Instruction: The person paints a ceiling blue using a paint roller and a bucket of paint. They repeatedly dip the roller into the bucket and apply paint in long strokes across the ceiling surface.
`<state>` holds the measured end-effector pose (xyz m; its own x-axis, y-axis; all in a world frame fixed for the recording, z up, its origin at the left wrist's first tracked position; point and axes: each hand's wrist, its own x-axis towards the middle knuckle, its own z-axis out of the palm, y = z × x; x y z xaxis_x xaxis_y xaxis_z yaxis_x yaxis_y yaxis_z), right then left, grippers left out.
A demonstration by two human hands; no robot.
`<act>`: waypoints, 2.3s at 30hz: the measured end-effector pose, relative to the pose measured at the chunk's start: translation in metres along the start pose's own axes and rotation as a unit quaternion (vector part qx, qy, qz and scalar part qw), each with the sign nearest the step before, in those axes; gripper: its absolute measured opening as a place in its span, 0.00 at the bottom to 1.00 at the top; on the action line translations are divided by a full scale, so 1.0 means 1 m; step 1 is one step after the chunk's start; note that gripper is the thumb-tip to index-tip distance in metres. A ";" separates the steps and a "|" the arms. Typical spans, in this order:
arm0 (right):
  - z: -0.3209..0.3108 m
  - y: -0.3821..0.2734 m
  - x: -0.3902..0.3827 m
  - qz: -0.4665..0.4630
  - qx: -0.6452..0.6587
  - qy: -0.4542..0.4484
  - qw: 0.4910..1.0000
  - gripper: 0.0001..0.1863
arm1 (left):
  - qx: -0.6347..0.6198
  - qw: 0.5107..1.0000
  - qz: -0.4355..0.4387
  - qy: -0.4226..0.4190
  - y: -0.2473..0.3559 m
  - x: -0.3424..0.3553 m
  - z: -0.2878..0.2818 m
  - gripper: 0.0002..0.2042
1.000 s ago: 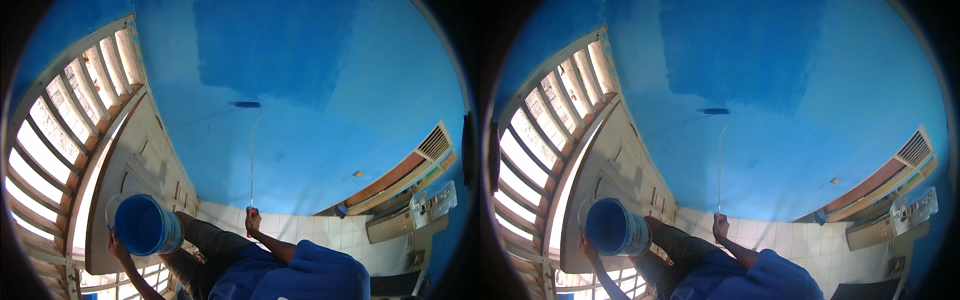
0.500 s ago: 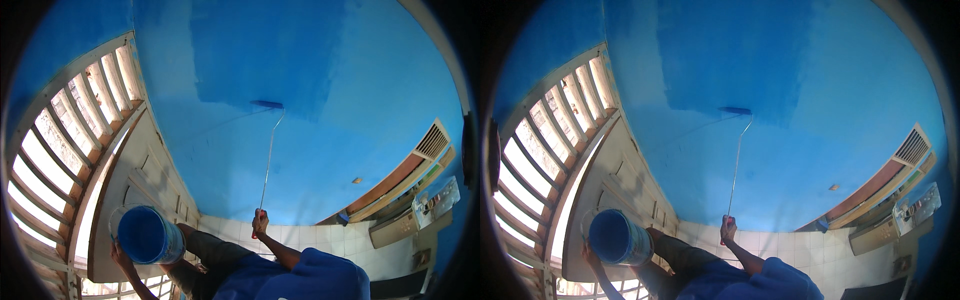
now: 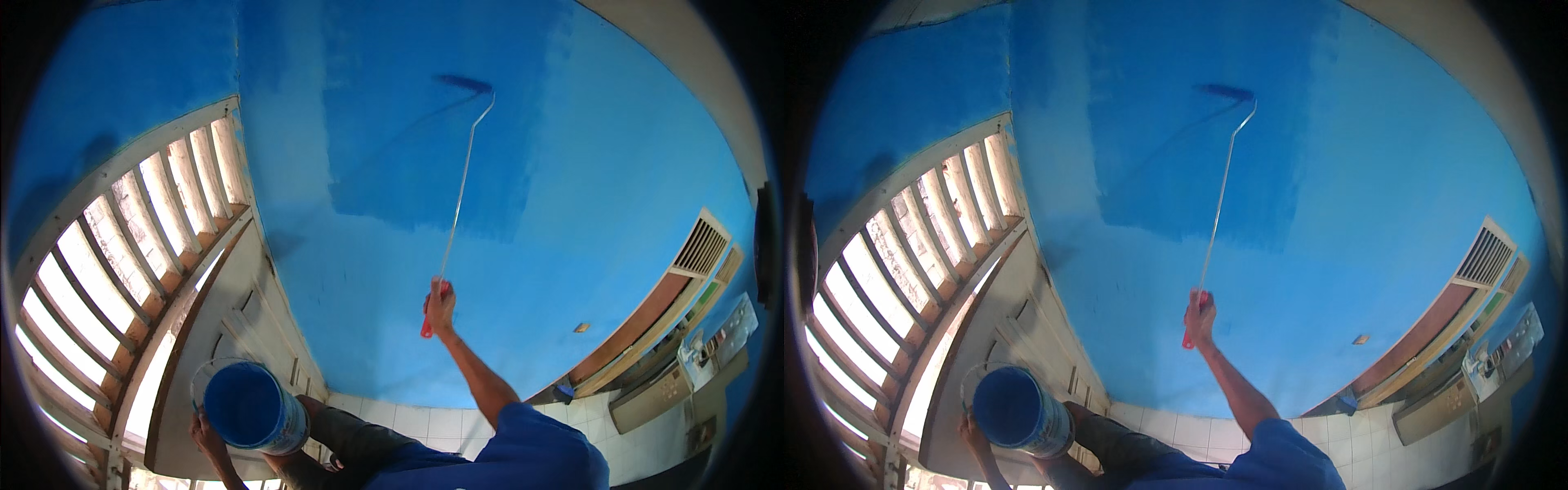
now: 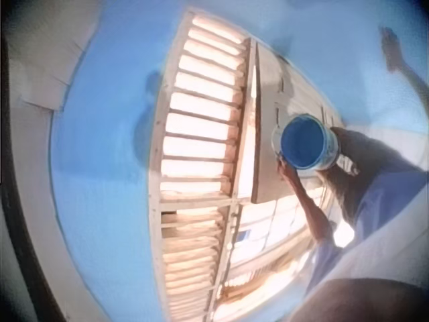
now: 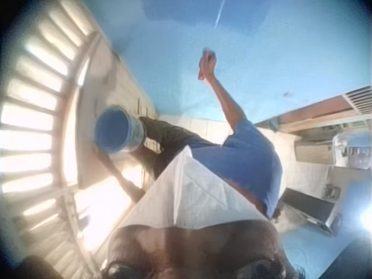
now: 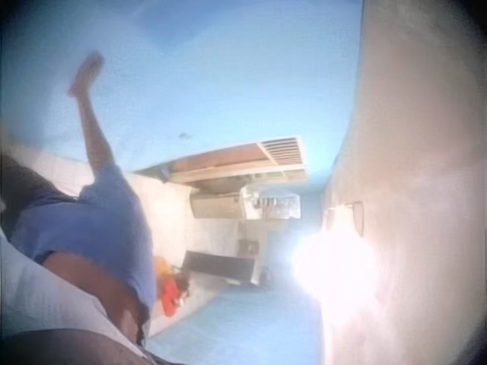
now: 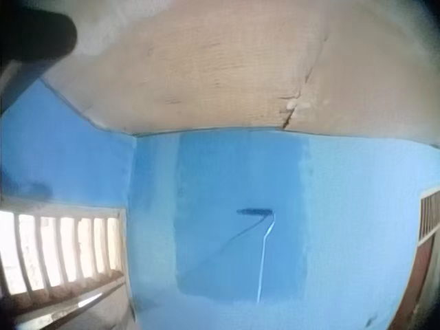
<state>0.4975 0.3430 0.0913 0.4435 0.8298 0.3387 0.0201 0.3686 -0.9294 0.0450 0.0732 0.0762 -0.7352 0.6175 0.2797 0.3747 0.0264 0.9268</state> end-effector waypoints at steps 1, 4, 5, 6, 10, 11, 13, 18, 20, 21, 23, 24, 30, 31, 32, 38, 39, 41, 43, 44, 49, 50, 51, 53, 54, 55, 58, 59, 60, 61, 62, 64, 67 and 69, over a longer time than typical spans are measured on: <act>0.001 -0.020 0.017 -0.006 -0.006 0.000 1.000 0.21 | 0.004 1.000 -0.005 0.004 -0.003 0.001 -0.001 0.17; 0.000 -0.069 0.072 -0.049 -0.023 -0.002 0.999 0.22 | 0.002 1.000 -0.016 0.015 -0.002 0.001 0.001 0.17; 0.000 -0.086 0.089 -0.064 -0.024 -0.006 0.998 0.22 | -0.001 1.000 -0.019 0.018 -0.001 0.000 0.002 0.17; 0.000 -0.104 0.106 -0.079 -0.023 -0.009 0.997 0.22 | -0.002 1.000 -0.023 0.019 0.001 -0.001 0.002 0.18; 0.008 -0.165 0.162 -0.132 -0.062 0.000 0.989 0.23 | 0.035 0.999 -0.016 0.003 0.000 0.001 -0.004 0.19; 0.007 -0.182 0.169 -0.135 -0.054 -0.005 0.989 0.23 | 0.056 0.998 -0.008 -0.010 -0.001 0.001 -0.006 0.19; 0.008 -0.201 0.176 -0.131 -0.048 -0.011 0.990 0.24 | 0.082 0.996 -0.004 0.017 0.003 -0.002 -0.005 0.19; -0.002 -0.161 0.152 -0.095 -0.068 -0.002 0.993 0.25 | 0.093 0.995 0.022 0.036 -0.012 -0.001 -0.004 0.18; -0.011 -0.114 0.127 -0.103 -0.078 -0.018 0.991 0.25 | 0.028 1.000 0.000 0.012 -0.017 0.000 -0.007 0.18; -0.018 -0.091 0.111 -0.089 -0.079 -0.021 0.993 0.24 | 0.022 1.000 0.005 0.008 -0.016 -0.001 -0.006 0.18; -0.037 -0.039 0.075 -0.073 -0.099 -0.007 0.992 0.23 | 0.008 1.000 0.019 -0.001 -0.010 -0.003 -0.004 0.18; -0.047 -0.009 0.056 -0.068 -0.117 0.009 0.991 0.22 | 0.005 1.000 0.012 -0.006 -0.006 -0.003 -0.004 0.18; -0.099 0.138 -0.069 0.007 -0.170 0.010 0.985 0.20 | -0.028 0.999 -0.011 -0.013 -0.019 0.004 0.000 0.16; -0.105 0.157 -0.091 0.024 -0.176 0.007 0.984 0.20 | -0.015 1.000 -0.009 -0.010 -0.014 0.004 0.000 0.16; -0.111 0.169 -0.111 0.041 -0.182 0.004 0.982 0.20 | -0.004 1.000 -0.006 -0.007 -0.011 0.003 -0.001 0.16; -0.128 0.149 -0.172 0.123 -0.243 0.015 0.962 0.23 | -0.053 0.998 -0.015 -0.021 -0.009 0.001 0.000 0.15; -0.132 0.151 -0.167 0.124 -0.253 0.013 0.960 0.23 | -0.034 0.999 -0.016 -0.023 -0.007 0.001 0.001 0.15; -0.122 0.137 -0.152 0.104 -0.238 0.019 0.965 0.23 | 0.009 1.000 -0.015 -0.024 0.000 0.001 0.002 0.14; -0.105 0.128 -0.125 0.066 -0.203 0.019 0.977 0.23 | -0.033 0.999 -0.015 -0.025 -0.016 0.006 -0.001 0.14; -0.095 0.124 -0.109 0.058 -0.175 0.017 0.983 0.23 | -0.055 0.998 -0.016 -0.026 -0.022 0.006 0.000 0.14; -0.049 0.092 -0.081 0.041 -0.169 -0.003 0.985 0.22 | -0.012 1.000 0.014 -0.007 -0.016 0.001 -0.003 0.14; -0.050 0.095 -0.087 0.036 -0.171 0.003 0.985 0.22 | -0.015 1.000 0.024 -0.004 -0.018 0.002 -0.002 0.14; -0.054 0.104 -0.099 0.030 -0.172 0.010 0.985 0.22 | -0.022 1.000 0.013 -0.003 -0.019 0.003 -0.001 0.15; -0.059 0.119 -0.121 0.048 -0.176 0.026 0.983 0.21 | -0.036 0.999 -0.011 0.000 -0.012 0.001 0.003 0.15; -0.063 0.124 -0.121 0.065 -0.181 0.022 0.981 0.21 | -0.030 0.999 -0.010 -0.005 -0.010 0.000 0.004 0.15; -0.066 0.122 -0.123 0.085 -0.187 0.018 0.979 0.21 | -0.021 1.000 -0.008 -0.011 -0.008 -0.001 0.003 0.15; -0.053 0.116 -0.104 0.063 -0.146 0.012 0.987 0.21 | 0.023 1.000 0.006 -0.020 -0.002 0.001 0.001 0.15; -0.044 0.109 -0.091 0.051 -0.126 0.008 0.991 0.21 | 0.043 0.999 0.009 -0.024 -0.002 -0.001 0.000 0.15; -0.030 0.097 -0.077 0.034 -0.099 0.001 0.994 0.20 | 0.027 0.999 0.001 -0.022 -0.006 -0.002 -0.004 0.15; -0.018 0.084 -0.068 0.015 -0.071 -0.006 0.997 0.20 | 0.009 1.000 -0.006 -0.017 -0.013 0.000 -0.007 0.15; -0.010 0.078 -0.062 0.027 -0.075 -0.008 0.997 0.20 | -0.013 1.000 -0.012 -0.012 -0.017 0.001 -0.008 0.15; 0.003 0.070 -0.053 0.044 -0.077 -0.013 0.996 0.19 | -0.008 1.000 -0.019 -0.011 -0.004 -0.002 -0.004 0.15; -0.005 0.092 -0.082 0.051 -0.068 -0.016 0.996 0.20 | 0.011 0.999 -0.031 0.000 -0.001 -0.004 -0.003 0.15; -0.033 0.150 -0.113 0.053 -0.134 -0.010 0.989 0.19 | 0.016 1.000 -0.017 -0.003 -0.003 0.000 0.002 0.15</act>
<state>0.4801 0.2908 -0.0916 0.4382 0.8671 0.2369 0.2130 0.1559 -0.9645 0.0450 0.0744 0.0729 -0.7448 0.6202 0.2463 0.3675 0.0731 0.9272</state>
